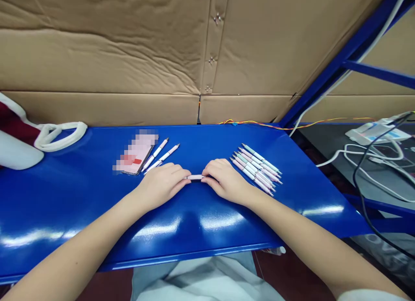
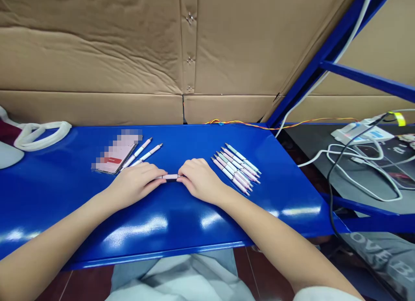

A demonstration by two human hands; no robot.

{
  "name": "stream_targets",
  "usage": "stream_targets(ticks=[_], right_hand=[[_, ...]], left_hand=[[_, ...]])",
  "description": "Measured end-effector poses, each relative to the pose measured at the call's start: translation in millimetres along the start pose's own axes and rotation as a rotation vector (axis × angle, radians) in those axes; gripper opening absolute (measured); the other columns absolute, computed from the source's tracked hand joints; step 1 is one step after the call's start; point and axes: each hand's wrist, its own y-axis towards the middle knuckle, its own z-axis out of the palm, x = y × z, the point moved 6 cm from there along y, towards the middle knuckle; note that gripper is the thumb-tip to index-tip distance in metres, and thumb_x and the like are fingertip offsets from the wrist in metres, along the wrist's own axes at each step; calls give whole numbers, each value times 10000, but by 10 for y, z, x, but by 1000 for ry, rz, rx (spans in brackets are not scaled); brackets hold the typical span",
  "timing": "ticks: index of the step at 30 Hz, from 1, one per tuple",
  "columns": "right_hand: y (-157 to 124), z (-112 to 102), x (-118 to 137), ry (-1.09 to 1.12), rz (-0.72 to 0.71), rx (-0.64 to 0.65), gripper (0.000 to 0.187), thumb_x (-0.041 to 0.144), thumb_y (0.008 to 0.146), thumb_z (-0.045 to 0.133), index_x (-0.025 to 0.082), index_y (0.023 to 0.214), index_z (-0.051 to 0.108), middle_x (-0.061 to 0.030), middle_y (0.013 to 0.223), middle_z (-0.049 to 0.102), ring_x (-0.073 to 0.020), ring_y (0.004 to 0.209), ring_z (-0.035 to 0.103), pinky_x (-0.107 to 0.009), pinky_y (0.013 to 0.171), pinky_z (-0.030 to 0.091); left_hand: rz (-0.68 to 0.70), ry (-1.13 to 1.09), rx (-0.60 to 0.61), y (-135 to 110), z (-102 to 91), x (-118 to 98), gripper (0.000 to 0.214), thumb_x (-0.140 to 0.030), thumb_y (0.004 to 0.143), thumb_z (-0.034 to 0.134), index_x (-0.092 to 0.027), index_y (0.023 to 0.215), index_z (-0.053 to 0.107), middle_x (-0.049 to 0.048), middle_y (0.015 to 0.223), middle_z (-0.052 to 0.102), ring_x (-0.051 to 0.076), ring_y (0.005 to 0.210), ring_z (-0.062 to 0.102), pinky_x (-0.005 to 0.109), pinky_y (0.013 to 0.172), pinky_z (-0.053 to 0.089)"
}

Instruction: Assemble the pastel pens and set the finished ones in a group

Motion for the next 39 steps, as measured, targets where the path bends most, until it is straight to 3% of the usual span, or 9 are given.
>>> stream_targets(ticks=[8,15,19,22,25,29,33,36,39], right_hand=[[9,22,-15,35,-6,44,249,258,953,410,165,815,594,-43,783,599,-164,767,503,-316,778,332],[18,-15,-35,215,29,26,251,278,939,438,174,811,627,-37,777,639,-160,763,543,-315,771,364],[-10,-150,-297,479,306,-159,241,336,875,495,183,726,606,-15,734,621,-158,723,555,-284,702,411],[-99,-252,-587,628,535,-349,257,391,837,498,192,691,570,-6,691,597,-160,691,557,-277,666,427],[-157,-379,-740,431,627,-388,313,409,834,466,200,609,525,1,595,541,-158,613,515,-272,588,384],[-151,-509,-720,-138,603,-244,308,323,809,492,190,531,484,-20,589,554,-185,662,508,-287,608,303],[-135,-415,-708,-361,514,-85,276,366,821,549,187,612,570,-51,689,620,-226,760,546,-310,668,300],[-122,-318,-717,-437,417,-25,250,399,839,572,187,707,591,-67,767,642,-252,828,559,-344,734,312],[-123,-294,-771,-485,418,-15,222,404,843,585,189,792,574,-70,823,644,-254,827,561,-332,703,306]], left_hand=[[91,60,-99,1,-49,-85,269,-320,960,402,-192,1005,634,38,866,682,166,790,610,284,707,461],[73,82,-40,7,-71,-98,317,-343,967,372,-198,1060,639,50,875,686,167,802,620,288,715,471],[54,-3,119,2,-69,-141,451,-508,911,429,-206,1215,571,43,833,687,185,747,611,298,675,460],[83,-81,184,-1,-63,-198,422,-512,906,426,-217,1124,633,42,835,685,186,753,600,305,691,464],[34,-9,78,17,-99,-98,369,-442,925,413,-208,1068,660,54,862,681,192,797,598,319,730,473],[-194,226,-96,0,-188,279,334,-371,916,423,-169,1040,658,100,917,663,243,848,591,362,710,477],[-278,368,-52,-38,-165,549,307,-384,877,466,-162,923,674,115,847,642,267,778,586,377,654,463],[-302,386,-6,-50,-116,634,290,-370,867,476,-163,874,680,117,816,643,278,770,591,376,641,457],[-315,354,41,-44,-71,656,302,-348,877,458,-152,836,684,129,792,654,298,788,601,394,663,457]])
